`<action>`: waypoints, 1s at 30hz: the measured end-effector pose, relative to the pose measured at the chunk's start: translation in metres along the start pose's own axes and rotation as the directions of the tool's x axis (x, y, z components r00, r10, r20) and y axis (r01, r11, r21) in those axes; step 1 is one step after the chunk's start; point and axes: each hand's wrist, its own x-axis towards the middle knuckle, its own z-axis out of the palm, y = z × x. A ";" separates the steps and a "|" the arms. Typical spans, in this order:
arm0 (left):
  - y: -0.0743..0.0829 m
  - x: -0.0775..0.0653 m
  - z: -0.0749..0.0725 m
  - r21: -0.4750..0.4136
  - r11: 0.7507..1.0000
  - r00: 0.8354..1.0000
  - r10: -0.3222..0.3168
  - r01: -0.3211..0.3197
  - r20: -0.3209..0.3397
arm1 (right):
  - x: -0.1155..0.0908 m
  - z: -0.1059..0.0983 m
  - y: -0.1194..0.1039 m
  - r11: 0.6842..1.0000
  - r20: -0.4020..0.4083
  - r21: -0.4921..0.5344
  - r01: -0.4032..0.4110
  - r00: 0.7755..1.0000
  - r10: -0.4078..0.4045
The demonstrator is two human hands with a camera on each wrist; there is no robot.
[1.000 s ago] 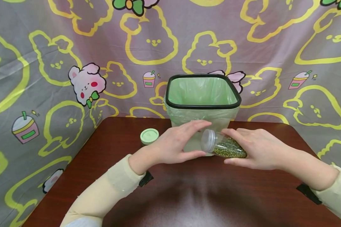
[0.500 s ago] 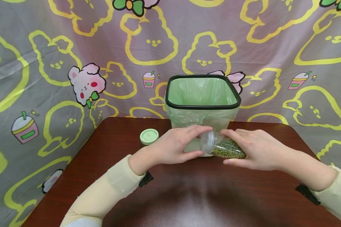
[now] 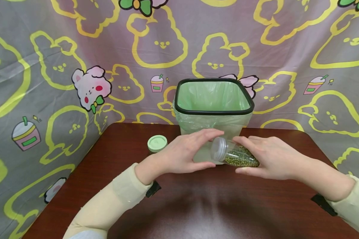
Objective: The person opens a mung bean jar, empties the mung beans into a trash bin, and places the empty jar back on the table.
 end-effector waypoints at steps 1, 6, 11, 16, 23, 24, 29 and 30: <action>0.000 0.000 0.000 -0.002 1.000 1.000 0.011 -0.011 -0.001 | 0.000 0.000 0.000 1.000 0.000 0.001 -0.001 1.000 0.001; 0.000 0.001 -0.001 0.010 0.999 0.999 0.050 -0.050 0.010 | 0.000 0.000 -0.001 1.000 0.005 0.004 0.000 1.000 0.000; 0.000 0.002 0.000 0.019 0.999 0.999 0.045 -0.046 0.013 | 0.000 0.000 -0.001 1.000 0.010 0.001 -0.001 1.000 0.001; 0.002 0.001 0.000 0.011 1.000 1.000 -0.016 0.016 0.005 | 0.001 0.000 -0.001 1.000 0.018 -0.007 -0.003 1.000 0.003; 0.004 0.003 -0.001 0.027 0.992 0.992 -0.121 0.120 0.030 | 0.002 -0.001 -0.001 1.000 0.028 -0.001 -0.009 1.000 0.009; 0.004 0.003 -0.001 0.029 0.991 0.991 -0.130 0.129 0.037 | 0.002 -0.001 -0.001 1.000 0.030 0.001 -0.012 0.999 0.012; 0.004 0.002 -0.001 0.033 0.989 0.988 -0.145 0.144 0.052 | 0.002 -0.001 -0.001 1.000 0.027 0.003 -0.016 1.000 0.016; 0.004 0.002 -0.001 0.032 0.990 0.989 -0.142 0.140 0.049 | 0.002 -0.001 0.000 1.000 0.025 0.003 -0.014 1.000 0.014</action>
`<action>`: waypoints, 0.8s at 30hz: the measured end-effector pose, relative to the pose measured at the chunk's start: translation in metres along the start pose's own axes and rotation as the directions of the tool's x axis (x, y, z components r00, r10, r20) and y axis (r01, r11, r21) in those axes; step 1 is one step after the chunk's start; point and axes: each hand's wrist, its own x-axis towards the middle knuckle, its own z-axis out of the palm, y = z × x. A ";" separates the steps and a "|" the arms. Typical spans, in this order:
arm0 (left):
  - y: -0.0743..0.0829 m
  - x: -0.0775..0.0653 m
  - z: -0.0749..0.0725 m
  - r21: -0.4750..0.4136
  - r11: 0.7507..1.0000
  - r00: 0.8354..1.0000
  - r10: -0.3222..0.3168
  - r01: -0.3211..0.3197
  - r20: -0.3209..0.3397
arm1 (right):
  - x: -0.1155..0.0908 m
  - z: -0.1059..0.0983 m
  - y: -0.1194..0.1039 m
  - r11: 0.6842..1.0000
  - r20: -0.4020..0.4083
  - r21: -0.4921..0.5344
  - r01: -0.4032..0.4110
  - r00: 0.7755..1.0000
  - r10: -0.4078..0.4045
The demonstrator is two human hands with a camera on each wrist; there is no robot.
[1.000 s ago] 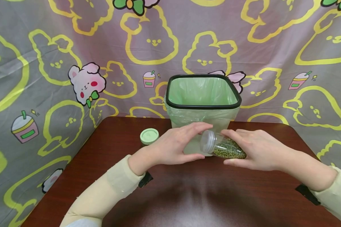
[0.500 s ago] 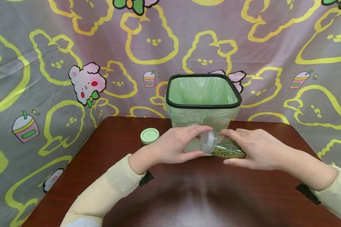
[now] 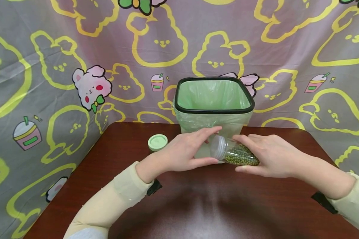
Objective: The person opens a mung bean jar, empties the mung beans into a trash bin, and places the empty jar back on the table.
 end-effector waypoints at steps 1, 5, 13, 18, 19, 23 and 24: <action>-0.001 0.000 0.000 -0.003 1.000 1.000 0.007 -0.007 -0.005 | 0.000 0.000 0.000 1.000 -0.003 0.000 0.002 1.000 -0.002; -0.002 -0.001 0.000 -0.029 0.998 0.997 0.061 -0.062 -0.037 | 0.000 0.000 0.001 1.000 -0.007 0.000 0.007 1.000 -0.007; -0.004 0.001 0.001 -0.042 0.987 0.987 0.154 -0.156 -0.041 | 0.000 0.001 0.000 1.000 -0.010 0.003 0.010 1.000 -0.010; -0.004 0.001 0.001 -0.026 0.988 0.988 0.154 -0.154 -0.033 | -0.001 0.001 -0.001 1.000 0.006 0.004 -0.005 1.000 0.005; -0.004 0.001 0.001 -0.021 0.989 0.989 0.148 -0.149 -0.031 | -0.001 0.001 -0.001 1.000 0.010 0.004 -0.008 1.000 0.008; -0.003 -0.001 0.001 -0.005 0.994 0.994 0.109 -0.109 -0.027 | 0.000 0.001 -0.001 1.000 0.017 0.005 -0.010 1.000 0.010; -0.003 -0.001 0.001 -0.002 0.995 0.995 0.096 -0.096 -0.025 | 0.000 0.001 -0.001 1.000 0.016 0.004 -0.009 1.000 0.009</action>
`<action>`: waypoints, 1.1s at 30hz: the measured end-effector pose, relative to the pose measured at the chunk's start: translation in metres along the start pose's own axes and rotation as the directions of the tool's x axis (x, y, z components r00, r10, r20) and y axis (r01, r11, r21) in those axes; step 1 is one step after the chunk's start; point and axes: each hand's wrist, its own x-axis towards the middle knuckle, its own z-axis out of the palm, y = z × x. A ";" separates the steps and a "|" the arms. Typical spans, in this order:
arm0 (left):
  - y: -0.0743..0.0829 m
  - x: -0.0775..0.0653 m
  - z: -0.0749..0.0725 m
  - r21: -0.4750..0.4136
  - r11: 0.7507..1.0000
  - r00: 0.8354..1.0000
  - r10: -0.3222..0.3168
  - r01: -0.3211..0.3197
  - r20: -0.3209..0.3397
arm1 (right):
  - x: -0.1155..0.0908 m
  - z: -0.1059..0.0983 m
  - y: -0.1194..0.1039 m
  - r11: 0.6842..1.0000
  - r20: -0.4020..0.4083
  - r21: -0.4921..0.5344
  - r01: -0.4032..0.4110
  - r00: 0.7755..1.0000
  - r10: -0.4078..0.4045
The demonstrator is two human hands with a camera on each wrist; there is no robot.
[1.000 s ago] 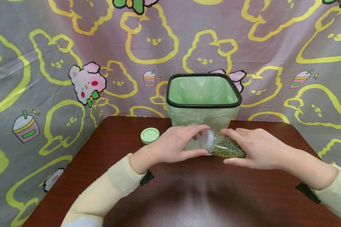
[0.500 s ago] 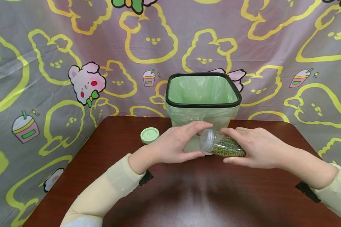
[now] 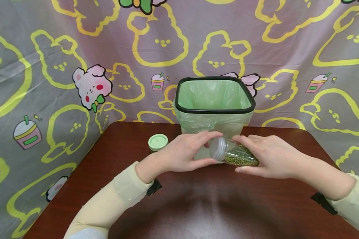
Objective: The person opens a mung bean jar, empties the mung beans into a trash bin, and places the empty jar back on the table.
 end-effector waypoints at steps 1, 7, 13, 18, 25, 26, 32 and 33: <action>0.000 0.000 0.000 0.000 1.000 1.000 -0.013 0.013 0.002 | 0.000 0.000 0.000 1.000 -0.002 0.000 0.003 1.000 -0.003; 0.002 0.001 -0.001 0.001 0.997 0.996 -0.082 0.083 0.031 | 0.000 0.000 0.000 1.000 -0.015 -0.002 0.010 1.000 -0.010; 0.001 -0.002 -0.001 -0.013 0.997 0.997 -0.078 0.079 0.026 | -0.001 0.001 0.001 1.000 -0.022 -0.007 0.013 1.000 -0.014; -0.002 -0.002 0.000 -0.029 0.999 1.000 0.014 -0.014 -0.016 | 0.000 0.001 0.001 1.000 -0.028 -0.009 0.019 0.999 -0.019; -0.002 -0.001 -0.001 0.007 0.996 0.996 0.090 -0.090 -0.008 | 0.000 0.000 0.000 1.000 -0.025 -0.004 0.018 1.000 -0.018; -0.001 -0.001 -0.001 0.010 0.996 0.996 0.092 -0.092 -0.004 | 0.000 0.000 0.000 1.000 -0.024 -0.003 0.017 1.000 -0.017; -0.001 0.000 0.000 -0.003 0.997 0.997 0.072 -0.072 -0.007 | 0.000 0.001 0.000 1.000 -0.024 -0.002 0.019 1.000 -0.019; -0.001 0.000 0.000 -0.007 0.998 0.998 0.062 -0.062 -0.009 | 0.000 0.001 0.000 1.000 -0.025 -0.003 0.020 0.999 -0.021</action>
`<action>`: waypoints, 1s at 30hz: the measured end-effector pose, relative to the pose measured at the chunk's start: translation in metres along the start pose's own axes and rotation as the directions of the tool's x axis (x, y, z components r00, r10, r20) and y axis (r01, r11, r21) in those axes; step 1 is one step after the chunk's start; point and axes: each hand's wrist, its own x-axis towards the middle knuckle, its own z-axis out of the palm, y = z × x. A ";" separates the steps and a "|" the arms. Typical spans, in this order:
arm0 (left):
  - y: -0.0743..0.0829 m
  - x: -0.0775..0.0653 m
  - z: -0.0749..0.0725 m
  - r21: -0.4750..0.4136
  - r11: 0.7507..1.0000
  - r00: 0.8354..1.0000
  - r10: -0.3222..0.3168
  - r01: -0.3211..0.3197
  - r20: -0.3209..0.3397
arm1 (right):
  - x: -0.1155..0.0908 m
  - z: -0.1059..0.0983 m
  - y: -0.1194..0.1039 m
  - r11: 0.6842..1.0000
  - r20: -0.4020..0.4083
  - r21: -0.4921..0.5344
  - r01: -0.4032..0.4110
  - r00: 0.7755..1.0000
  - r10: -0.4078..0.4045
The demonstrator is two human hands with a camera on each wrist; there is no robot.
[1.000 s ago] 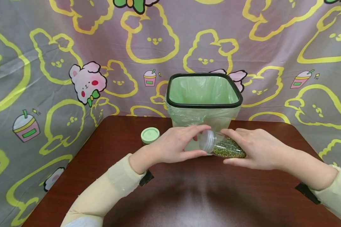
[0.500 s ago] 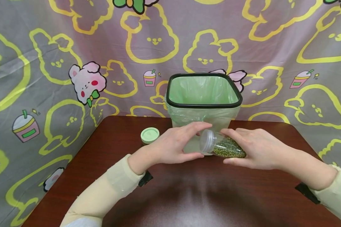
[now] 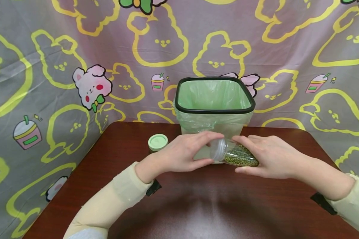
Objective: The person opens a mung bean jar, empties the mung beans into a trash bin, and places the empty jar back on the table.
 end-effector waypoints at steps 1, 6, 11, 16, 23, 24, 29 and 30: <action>0.000 0.000 0.000 -0.002 1.000 1.000 -0.013 0.013 -0.001 | 0.000 0.000 0.000 1.000 -0.001 -0.001 0.002 1.000 -0.002; 0.002 -0.002 -0.001 0.000 0.995 0.995 -0.101 0.101 0.016 | 0.001 0.000 0.000 1.000 -0.004 0.001 0.011 1.000 -0.011; 0.004 -0.005 -0.004 0.013 0.981 0.980 -0.192 0.192 0.046 | 0.001 0.000 0.000 1.000 -0.011 0.001 0.020 1.000 -0.020; 0.004 -0.008 -0.008 0.015 0.972 0.971 -0.234 0.233 0.053 | 0.001 0.000 0.000 1.000 -0.015 -0.003 0.019 1.000 -0.019; 0.001 -0.026 -0.011 -0.015 0.961 0.961 -0.278 0.278 0.016 | -0.001 0.000 0.000 1.000 0.003 -0.008 -0.009 1.000 0.009; 0.001 -0.030 -0.011 -0.015 0.959 0.959 -0.284 0.284 0.015 | -0.001 0.000 0.000 1.000 0.004 -0.008 -0.012 1.000 0.012; -0.002 -0.057 -0.012 0.001 0.939 0.937 -0.345 0.345 0.053 | -0.003 0.000 0.000 1.000 0.009 -0.004 -0.022 1.000 0.022; -0.002 -0.064 -0.012 0.009 0.931 0.929 -0.365 0.365 0.063 | -0.004 0.000 0.000 1.000 0.010 -0.002 -0.024 1.000 0.024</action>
